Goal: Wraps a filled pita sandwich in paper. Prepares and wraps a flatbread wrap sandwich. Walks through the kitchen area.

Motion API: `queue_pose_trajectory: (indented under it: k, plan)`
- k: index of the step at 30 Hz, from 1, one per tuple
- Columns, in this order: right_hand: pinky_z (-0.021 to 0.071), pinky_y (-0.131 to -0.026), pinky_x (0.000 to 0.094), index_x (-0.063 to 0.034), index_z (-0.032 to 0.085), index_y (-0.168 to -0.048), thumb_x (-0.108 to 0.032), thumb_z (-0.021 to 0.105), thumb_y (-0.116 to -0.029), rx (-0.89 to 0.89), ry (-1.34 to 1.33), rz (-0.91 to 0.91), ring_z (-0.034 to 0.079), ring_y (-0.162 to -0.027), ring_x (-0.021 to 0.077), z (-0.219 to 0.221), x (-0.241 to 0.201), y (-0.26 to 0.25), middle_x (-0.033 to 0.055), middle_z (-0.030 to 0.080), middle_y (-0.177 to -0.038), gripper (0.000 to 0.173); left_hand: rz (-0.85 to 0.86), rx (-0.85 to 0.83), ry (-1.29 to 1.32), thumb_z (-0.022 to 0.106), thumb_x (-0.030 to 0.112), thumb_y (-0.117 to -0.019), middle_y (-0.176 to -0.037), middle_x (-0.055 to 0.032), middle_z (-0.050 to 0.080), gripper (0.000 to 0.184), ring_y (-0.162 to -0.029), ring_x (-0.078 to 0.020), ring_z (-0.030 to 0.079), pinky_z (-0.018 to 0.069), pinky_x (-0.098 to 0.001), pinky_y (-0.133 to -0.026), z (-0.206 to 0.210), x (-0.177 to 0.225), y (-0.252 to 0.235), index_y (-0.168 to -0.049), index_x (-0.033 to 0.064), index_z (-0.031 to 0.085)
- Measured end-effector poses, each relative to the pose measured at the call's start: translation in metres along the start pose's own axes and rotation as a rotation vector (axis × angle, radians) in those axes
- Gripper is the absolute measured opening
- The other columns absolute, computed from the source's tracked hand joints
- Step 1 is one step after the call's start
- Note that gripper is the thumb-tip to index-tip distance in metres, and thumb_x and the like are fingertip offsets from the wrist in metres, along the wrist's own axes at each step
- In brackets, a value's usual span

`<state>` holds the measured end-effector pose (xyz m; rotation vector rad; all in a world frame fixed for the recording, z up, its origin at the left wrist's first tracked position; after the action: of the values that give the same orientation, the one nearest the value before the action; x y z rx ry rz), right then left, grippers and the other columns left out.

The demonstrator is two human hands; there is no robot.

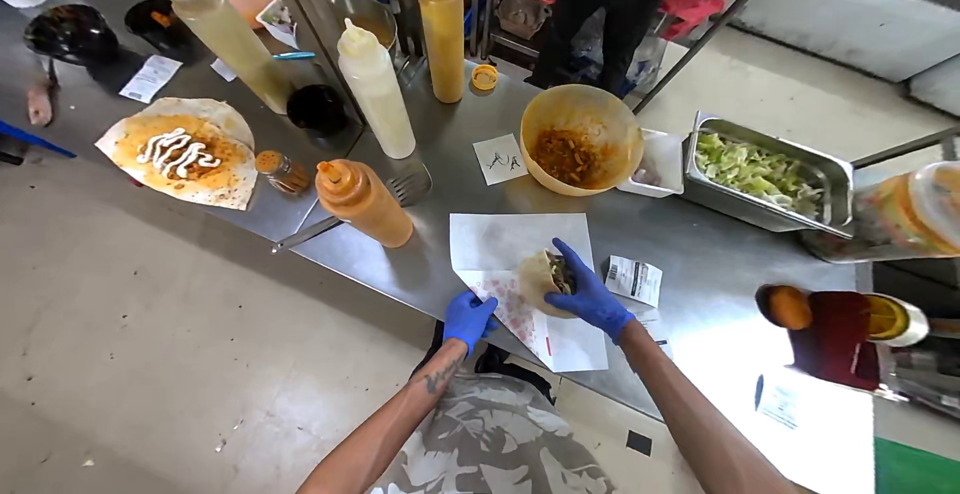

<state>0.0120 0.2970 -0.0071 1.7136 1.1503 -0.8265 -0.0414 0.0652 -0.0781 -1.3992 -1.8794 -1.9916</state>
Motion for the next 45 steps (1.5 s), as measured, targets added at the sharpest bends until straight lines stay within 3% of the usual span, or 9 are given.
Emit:
queue_pose_trajectory:
  k: [4,6,10,19,36,39,42,45]
  plan:
    - [0.0565,-0.092,0.0503,-0.0161,0.025,-0.163,-0.003,0.082,-0.076,-0.118,0.075,-0.054,0.068,-0.111,0.0295,0.009,-0.041,-0.013,0.0175,0.061,-0.138,0.105,-0.02,-0.009,-0.008,0.068,0.03,-0.0998,-0.092,-0.0156,0.073,0.034,-0.069,-0.0227,0.072,0.0619,-0.0381,-0.066,-0.002,0.002,0.0,-0.115,-0.0002,0.064]
    - [0.0551,-0.099,0.0479,-0.0166,0.024,-0.163,-0.007,0.082,-0.0778,-0.199,0.128,-0.064,0.066,-0.117,0.0263,0.017,-0.036,-0.027,0.016,0.06,-0.139,0.104,-0.011,-0.009,0.0,0.068,0.03,-0.0996,-0.09,-0.016,0.073,0.034,-0.068,-0.023,0.073,0.0627,-0.0379,-0.065,-0.001,0.002,-0.002,-0.114,-0.0005,0.064]
    - [0.0536,-0.101,0.0516,-0.0177,0.024,-0.163,-0.007,0.082,-0.0775,-0.225,0.185,-0.04,0.065,-0.118,0.0296,0.023,-0.03,-0.036,0.0185,0.061,-0.136,0.104,-0.007,-0.024,0.015,0.068,0.027,-0.0993,-0.09,-0.0159,0.074,0.033,-0.067,-0.0222,0.073,0.0627,-0.0365,-0.064,-0.002,0.005,-0.002,-0.117,-0.0009,0.064]
    - [0.0545,-0.099,0.0524,-0.0171,0.026,-0.162,-0.006,0.082,-0.0787,-0.177,0.217,-0.043,0.066,-0.116,0.0307,0.021,-0.034,-0.027,0.0181,0.062,-0.135,0.101,-0.032,-0.02,0.068,0.069,0.023,-0.099,-0.083,-0.0158,0.073,0.028,-0.064,-0.022,0.073,0.0627,-0.0346,-0.06,-0.003,0.002,-0.004,-0.111,-0.0026,0.064]
    - [0.0537,-0.1,0.0517,-0.0164,0.025,-0.163,-0.008,0.083,-0.0767,-0.151,0.239,-0.058,0.065,-0.118,0.029,0.02,-0.023,-0.023,0.0169,0.061,-0.137,0.104,-0.066,-0.058,0.229,0.064,0.019,-0.1018,-0.081,-0.0187,0.074,0.028,-0.067,-0.0248,0.074,0.0628,-0.0352,-0.062,0.005,0.008,0.008,-0.113,-0.0058,0.06]
    - [0.0517,-0.104,0.052,-0.0164,0.026,-0.162,-0.015,0.088,-0.0739,-0.16,0.237,-0.051,0.062,-0.123,0.0292,0.024,-0.026,-0.02,0.0165,0.058,-0.143,0.108,-0.097,-0.098,0.314,0.056,0.023,-0.1061,-0.09,-0.0198,0.074,0.033,-0.077,-0.0266,0.075,0.0627,-0.0377,-0.07,0.016,0.021,0.016,-0.123,-0.0051,0.056]
    - [0.0505,-0.106,0.0502,-0.0178,0.025,-0.163,-0.032,0.095,-0.0676,-0.172,0.236,-0.026,0.06,-0.126,0.0271,0.03,-0.026,-0.018,0.0155,0.054,-0.146,0.119,-0.092,-0.105,0.398,0.055,0.023,-0.106,-0.092,-0.0205,0.074,0.033,-0.078,-0.0278,0.075,0.0626,-0.0387,-0.07,0.026,0.035,0.014,-0.123,-0.0054,0.055]
    - [0.0533,-0.101,0.0514,-0.0211,0.023,-0.163,-0.037,0.095,-0.0665,-0.157,0.304,-0.005,0.061,-0.123,0.0281,0.035,-0.021,-0.018,0.0156,0.052,-0.146,0.122,-0.081,-0.101,0.428,0.056,0.022,-0.1052,-0.093,-0.0212,0.074,0.033,-0.079,-0.0287,0.075,0.0628,-0.0399,-0.071,0.029,0.04,0.012,-0.124,-0.0057,0.055]
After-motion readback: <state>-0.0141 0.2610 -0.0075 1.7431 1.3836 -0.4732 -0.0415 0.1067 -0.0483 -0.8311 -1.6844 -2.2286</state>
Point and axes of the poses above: each hand's wrist, its own y-axis away from the middle knuckle, its own z-axis out of the palm, x = y × z, the point moved 8 cm from there along -y, towards the middle knuckle
